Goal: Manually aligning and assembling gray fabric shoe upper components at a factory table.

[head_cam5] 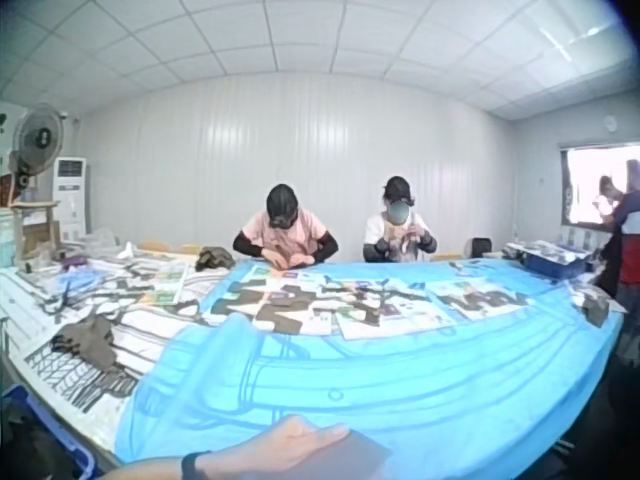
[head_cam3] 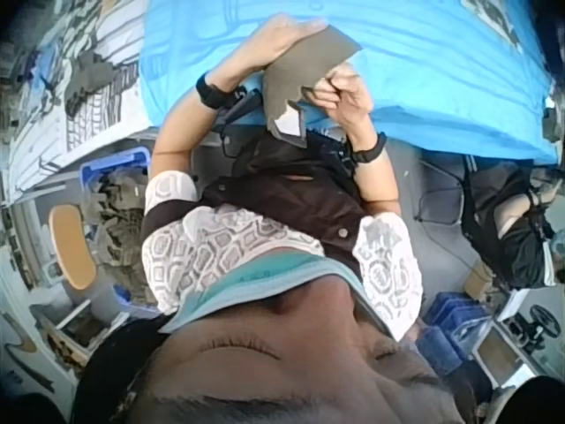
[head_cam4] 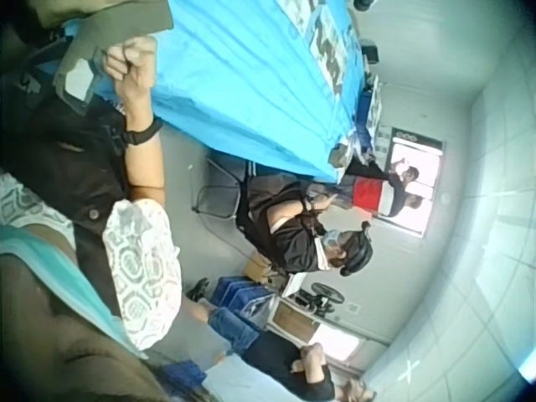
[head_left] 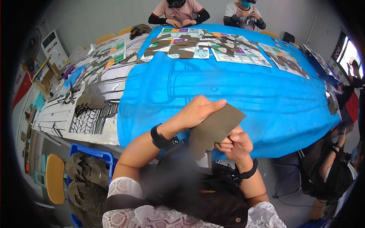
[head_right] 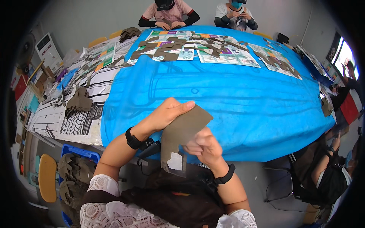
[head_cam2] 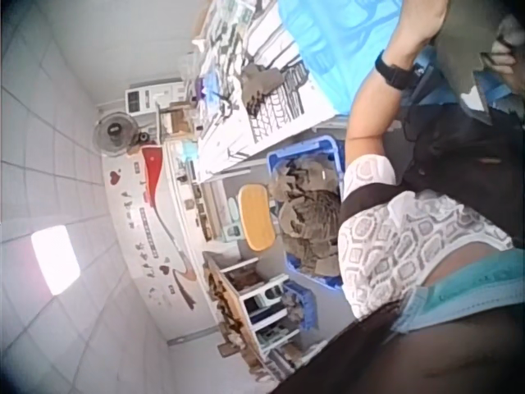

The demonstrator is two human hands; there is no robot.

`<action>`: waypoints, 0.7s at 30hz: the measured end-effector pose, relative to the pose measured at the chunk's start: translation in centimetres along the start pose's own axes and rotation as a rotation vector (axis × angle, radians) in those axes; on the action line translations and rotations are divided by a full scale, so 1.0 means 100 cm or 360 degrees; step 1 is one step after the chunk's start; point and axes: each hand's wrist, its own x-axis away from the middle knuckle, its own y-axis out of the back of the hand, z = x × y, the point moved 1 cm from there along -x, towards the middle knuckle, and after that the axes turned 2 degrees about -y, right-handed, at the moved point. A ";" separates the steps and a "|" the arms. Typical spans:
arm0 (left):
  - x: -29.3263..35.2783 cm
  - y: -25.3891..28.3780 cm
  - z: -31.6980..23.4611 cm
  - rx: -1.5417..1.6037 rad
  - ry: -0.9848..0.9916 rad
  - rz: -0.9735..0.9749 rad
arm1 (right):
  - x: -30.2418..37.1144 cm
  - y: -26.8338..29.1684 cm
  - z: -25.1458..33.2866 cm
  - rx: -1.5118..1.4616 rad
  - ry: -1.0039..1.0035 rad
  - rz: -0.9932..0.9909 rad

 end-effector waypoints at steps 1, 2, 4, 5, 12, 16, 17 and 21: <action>0.000 0.002 0.001 -0.0001 0.0028 -0.0029 | 0.000 0.001 0.003 0.0076 0.0095 0.0165; 0.001 0.003 0.002 -0.0001 0.0057 -0.0059 | 0.001 0.001 0.006 0.0081 0.0095 0.0176; 0.002 0.002 -0.003 -0.0010 0.0023 -0.0112 | 0.002 -0.005 0.016 0.0309 0.0080 -0.0024; 0.003 0.001 -0.004 -0.0014 -0.0002 -0.0159 | 0.003 -0.002 0.017 0.0313 0.0079 -0.0015; 0.002 0.000 0.000 -0.0148 -0.0072 -0.0257 | 0.001 -0.017 0.016 0.0707 -0.0074 -0.0311; 0.003 -0.004 -0.005 -0.0051 -0.0037 -0.0193 | -0.002 -0.017 0.018 0.0647 -0.0248 -0.0483; 0.005 -0.003 -0.006 0.0123 -0.0086 -0.0138 | -0.002 -0.016 0.018 0.0552 -0.0282 -0.0518; 0.012 0.004 -0.020 0.0078 -0.0523 0.0151 | 0.002 -0.014 0.026 0.0661 -0.0146 -0.0663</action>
